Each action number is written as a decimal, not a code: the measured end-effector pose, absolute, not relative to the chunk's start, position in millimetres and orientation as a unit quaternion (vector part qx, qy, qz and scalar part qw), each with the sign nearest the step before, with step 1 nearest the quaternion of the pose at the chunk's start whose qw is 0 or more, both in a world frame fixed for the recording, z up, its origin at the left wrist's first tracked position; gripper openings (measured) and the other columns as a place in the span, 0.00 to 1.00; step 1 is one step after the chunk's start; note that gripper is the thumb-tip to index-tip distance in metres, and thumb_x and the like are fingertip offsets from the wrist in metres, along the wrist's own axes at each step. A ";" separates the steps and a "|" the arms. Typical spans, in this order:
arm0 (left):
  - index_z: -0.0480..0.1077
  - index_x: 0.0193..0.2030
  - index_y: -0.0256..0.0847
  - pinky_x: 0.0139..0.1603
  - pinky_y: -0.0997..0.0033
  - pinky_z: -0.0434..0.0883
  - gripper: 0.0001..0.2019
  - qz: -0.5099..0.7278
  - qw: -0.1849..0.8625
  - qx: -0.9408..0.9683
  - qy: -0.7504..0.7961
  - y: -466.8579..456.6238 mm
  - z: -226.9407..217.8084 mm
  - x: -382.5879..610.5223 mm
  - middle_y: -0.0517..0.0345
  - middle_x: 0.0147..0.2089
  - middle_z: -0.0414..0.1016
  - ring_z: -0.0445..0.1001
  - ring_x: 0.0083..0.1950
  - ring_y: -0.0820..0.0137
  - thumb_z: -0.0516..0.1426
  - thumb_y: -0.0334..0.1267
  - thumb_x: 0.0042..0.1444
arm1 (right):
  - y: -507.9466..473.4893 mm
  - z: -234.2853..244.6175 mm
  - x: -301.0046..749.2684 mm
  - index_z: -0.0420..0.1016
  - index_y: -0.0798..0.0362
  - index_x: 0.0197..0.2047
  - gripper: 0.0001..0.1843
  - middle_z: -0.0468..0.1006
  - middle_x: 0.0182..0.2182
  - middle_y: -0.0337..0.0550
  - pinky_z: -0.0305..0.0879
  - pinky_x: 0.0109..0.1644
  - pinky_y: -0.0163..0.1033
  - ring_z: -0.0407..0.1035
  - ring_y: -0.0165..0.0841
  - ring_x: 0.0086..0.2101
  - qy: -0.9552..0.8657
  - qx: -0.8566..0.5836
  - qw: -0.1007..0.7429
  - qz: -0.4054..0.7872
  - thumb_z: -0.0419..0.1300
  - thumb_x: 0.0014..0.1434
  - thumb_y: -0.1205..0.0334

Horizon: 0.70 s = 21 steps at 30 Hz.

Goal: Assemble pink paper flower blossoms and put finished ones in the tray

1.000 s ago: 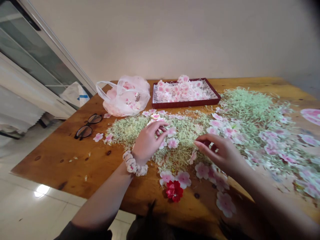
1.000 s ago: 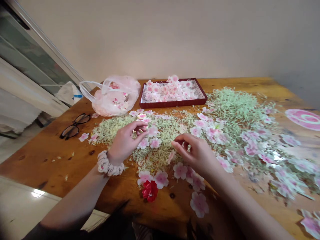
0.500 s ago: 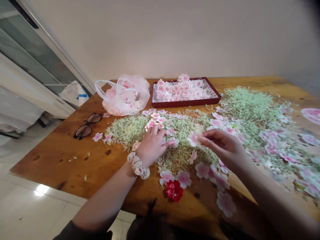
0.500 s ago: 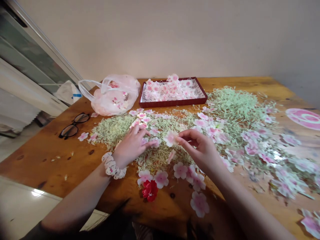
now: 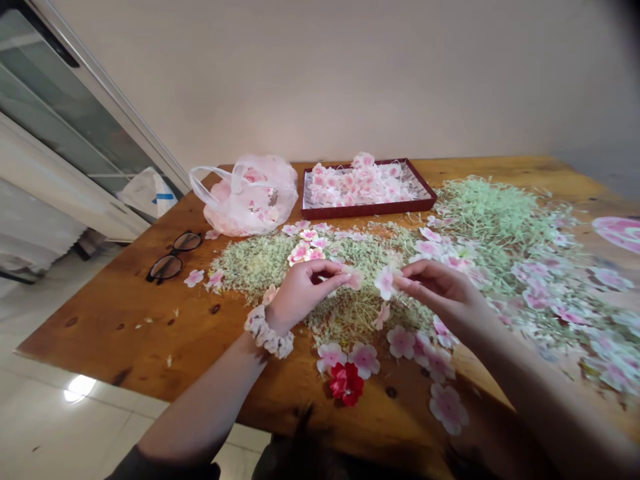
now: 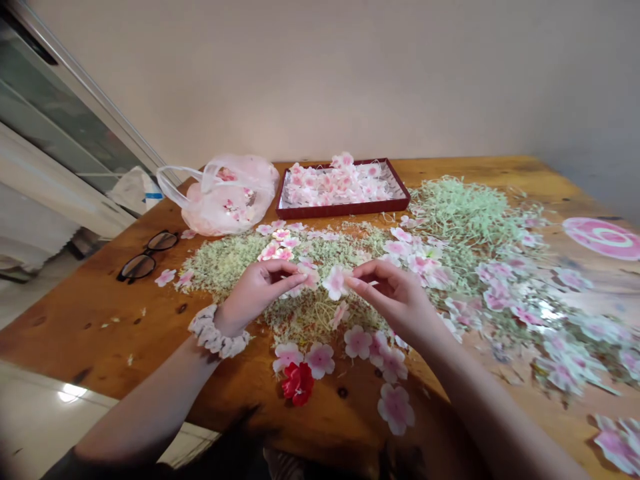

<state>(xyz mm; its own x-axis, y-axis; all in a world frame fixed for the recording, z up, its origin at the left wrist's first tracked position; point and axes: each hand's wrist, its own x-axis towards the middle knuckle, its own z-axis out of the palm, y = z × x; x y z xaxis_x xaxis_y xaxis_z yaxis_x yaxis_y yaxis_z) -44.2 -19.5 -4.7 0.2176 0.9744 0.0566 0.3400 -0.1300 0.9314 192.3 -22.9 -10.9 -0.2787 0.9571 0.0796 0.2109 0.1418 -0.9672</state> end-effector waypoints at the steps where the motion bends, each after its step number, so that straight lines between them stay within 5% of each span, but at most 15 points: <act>1: 0.77 0.36 0.39 0.41 0.71 0.68 0.10 0.376 0.461 0.636 0.492 -20.9 -4.7 -43.1 0.55 0.38 0.79 0.74 0.39 0.70 0.60 0.43 0.54 | -25.0 -9.4 190.8 0.72 0.49 0.35 0.10 0.74 0.35 0.43 0.67 0.39 0.37 0.70 0.33 0.36 -0.653 -0.437 0.391 0.480 0.62 0.55 0.52; 7: 0.79 0.37 0.39 0.35 0.74 0.64 0.10 0.385 0.612 0.502 0.475 -30.8 -17.9 -30.0 0.57 0.32 0.78 0.70 0.31 0.75 0.63 0.42 0.50 | -35.5 -7.6 176.4 0.72 0.50 0.33 0.07 0.72 0.43 0.44 0.65 0.50 0.39 0.67 0.37 0.48 -0.696 -0.388 0.375 0.473 0.60 0.59 0.56; 13: 0.79 0.34 0.38 0.35 0.76 0.63 0.10 0.433 0.685 0.393 0.435 -36.7 -16.8 -19.9 0.56 0.31 0.78 0.68 0.31 0.77 0.66 0.41 0.45 | -38.0 -14.6 168.9 0.71 0.50 0.33 0.05 0.73 0.37 0.41 0.68 0.38 0.32 0.70 0.29 0.35 -0.653 -0.389 0.418 0.497 0.59 0.60 0.59; 21: 0.76 0.34 0.38 0.34 0.75 0.63 0.12 0.427 0.583 0.526 0.448 -40.1 -14.4 -21.5 0.59 0.31 0.74 0.68 0.32 0.75 0.60 0.46 0.54 | -37.7 -16.7 165.1 0.71 0.51 0.33 0.05 0.73 0.34 0.40 0.68 0.37 0.30 0.69 0.27 0.33 -0.654 -0.405 0.435 0.468 0.60 0.59 0.60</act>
<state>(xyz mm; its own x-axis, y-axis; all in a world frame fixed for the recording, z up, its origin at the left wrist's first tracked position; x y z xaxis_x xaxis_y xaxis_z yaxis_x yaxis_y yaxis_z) -21.5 -40.1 -14.4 0.2342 0.9695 -0.0722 -0.0268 0.0807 0.9964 165.1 -37.7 -16.7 -0.2947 0.9365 0.1900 0.1229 0.2343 -0.9644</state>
